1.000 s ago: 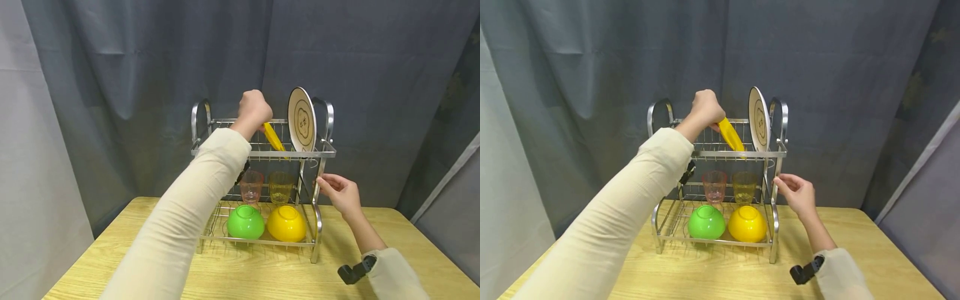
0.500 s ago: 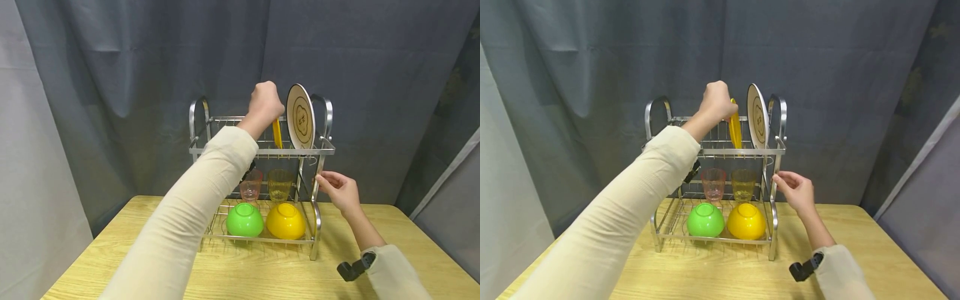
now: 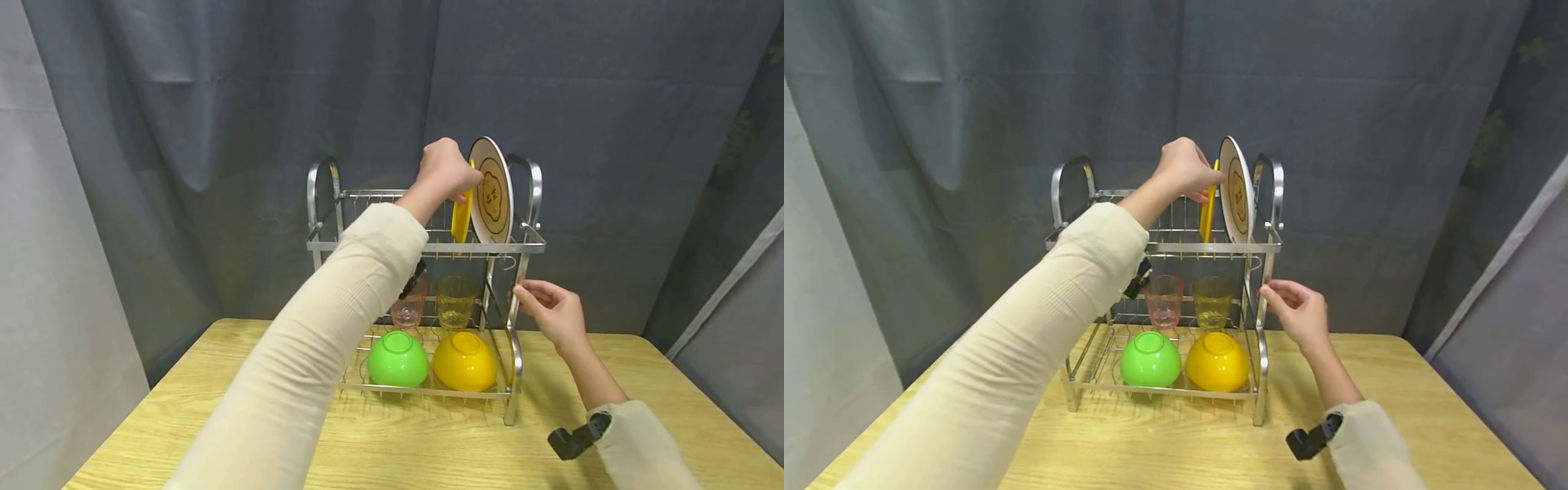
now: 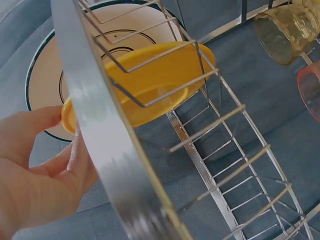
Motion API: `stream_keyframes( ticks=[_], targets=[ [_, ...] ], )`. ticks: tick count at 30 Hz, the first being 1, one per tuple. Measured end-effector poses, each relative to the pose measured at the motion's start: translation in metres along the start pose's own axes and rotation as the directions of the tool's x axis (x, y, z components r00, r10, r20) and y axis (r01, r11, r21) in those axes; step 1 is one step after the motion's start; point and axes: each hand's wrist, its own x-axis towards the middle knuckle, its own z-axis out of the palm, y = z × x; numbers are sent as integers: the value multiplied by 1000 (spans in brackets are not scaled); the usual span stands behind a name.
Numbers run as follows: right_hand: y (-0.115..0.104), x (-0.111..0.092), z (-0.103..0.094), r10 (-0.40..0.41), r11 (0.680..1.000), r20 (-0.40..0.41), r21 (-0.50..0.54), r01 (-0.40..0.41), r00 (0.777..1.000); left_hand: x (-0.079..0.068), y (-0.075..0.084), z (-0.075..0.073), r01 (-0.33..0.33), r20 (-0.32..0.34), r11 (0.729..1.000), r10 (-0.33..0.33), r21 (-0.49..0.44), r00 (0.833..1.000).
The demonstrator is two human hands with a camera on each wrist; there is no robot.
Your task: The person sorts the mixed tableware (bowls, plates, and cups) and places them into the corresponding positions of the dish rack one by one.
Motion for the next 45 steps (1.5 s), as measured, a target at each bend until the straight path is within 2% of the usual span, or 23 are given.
stream_keyframes(
  ticks=[3,10,19,22,29,32,38,45],
  targets=[
    [0,0,0,2,1000,2,6,-2,1000,-2,0,0,28,29,998,-26,-49,999],
    [-2,-1,1,10,1000,1,-18,-10,1000,-4,1,-2,63,87,997,-59,-45,995],
    [0,-2,1,6,998,-9,-61,-7,1000,0,-3,1,128,154,977,-102,-173,983],
    [1,-1,3,-1,998,-2,-56,1,1000,1,-5,1,132,147,973,-105,-191,984],
    [1,-2,4,17,997,6,-79,-17,1000,-7,-4,7,53,60,992,-46,-119,997],
    [2,-2,5,21,997,12,-75,-20,1000,-9,-3,9,39,39,994,-36,-98,999],
    [3,-2,6,15,998,11,-67,-15,1000,-10,-3,9,48,45,995,-45,-85,998],
    [3,0,5,12,997,11,-79,-11,1000,-11,-5,2,40,66,997,-36,-68,997]
  ],
)
